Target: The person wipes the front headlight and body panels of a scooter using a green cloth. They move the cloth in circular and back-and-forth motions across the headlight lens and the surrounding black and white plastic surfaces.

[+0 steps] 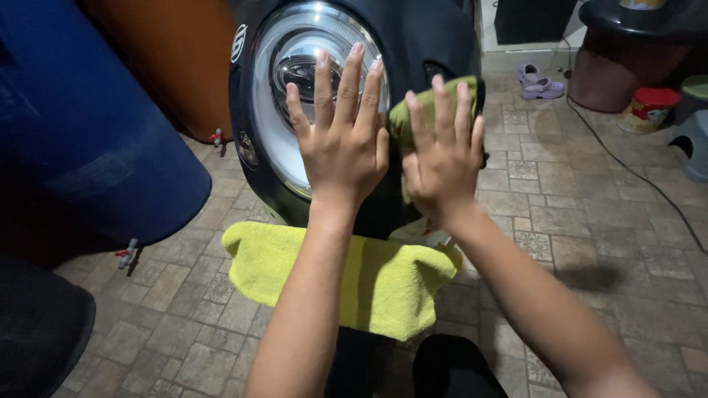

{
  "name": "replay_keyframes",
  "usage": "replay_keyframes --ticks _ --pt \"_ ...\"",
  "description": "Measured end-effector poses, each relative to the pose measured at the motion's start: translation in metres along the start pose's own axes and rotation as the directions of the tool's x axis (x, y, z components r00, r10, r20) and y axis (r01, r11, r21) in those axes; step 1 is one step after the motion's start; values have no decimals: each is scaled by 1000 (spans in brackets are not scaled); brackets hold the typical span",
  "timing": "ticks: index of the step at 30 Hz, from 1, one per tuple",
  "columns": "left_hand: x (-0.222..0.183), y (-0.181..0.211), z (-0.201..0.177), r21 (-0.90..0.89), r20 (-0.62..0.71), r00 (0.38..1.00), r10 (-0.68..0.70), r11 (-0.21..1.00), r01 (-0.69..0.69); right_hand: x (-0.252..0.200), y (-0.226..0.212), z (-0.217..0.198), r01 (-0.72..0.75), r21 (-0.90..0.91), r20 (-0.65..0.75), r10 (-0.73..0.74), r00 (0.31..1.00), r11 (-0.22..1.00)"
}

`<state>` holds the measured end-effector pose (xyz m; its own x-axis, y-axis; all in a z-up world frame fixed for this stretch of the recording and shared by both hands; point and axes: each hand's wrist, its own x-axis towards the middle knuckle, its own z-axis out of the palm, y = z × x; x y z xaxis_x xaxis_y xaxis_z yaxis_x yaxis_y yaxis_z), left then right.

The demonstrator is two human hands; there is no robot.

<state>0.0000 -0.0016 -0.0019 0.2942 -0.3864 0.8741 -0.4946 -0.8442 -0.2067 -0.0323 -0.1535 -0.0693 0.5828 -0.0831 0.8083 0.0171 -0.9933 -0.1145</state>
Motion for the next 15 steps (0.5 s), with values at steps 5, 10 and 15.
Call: replay_keyframes --ticks 5,10,15 --pt "0 0 -2 -12 8 1000 1 1000 -1 44 13 -7 -10 96 -18 11 1000 995" --pt "-1 -1 1 3 8 1000 0 1000 0 47 14 -6 -1 146 -31 6 999 989" --pt "0 -1 0 -4 5 1000 0 1000 0 24 8 -7 10 104 -69 -2 998 994"
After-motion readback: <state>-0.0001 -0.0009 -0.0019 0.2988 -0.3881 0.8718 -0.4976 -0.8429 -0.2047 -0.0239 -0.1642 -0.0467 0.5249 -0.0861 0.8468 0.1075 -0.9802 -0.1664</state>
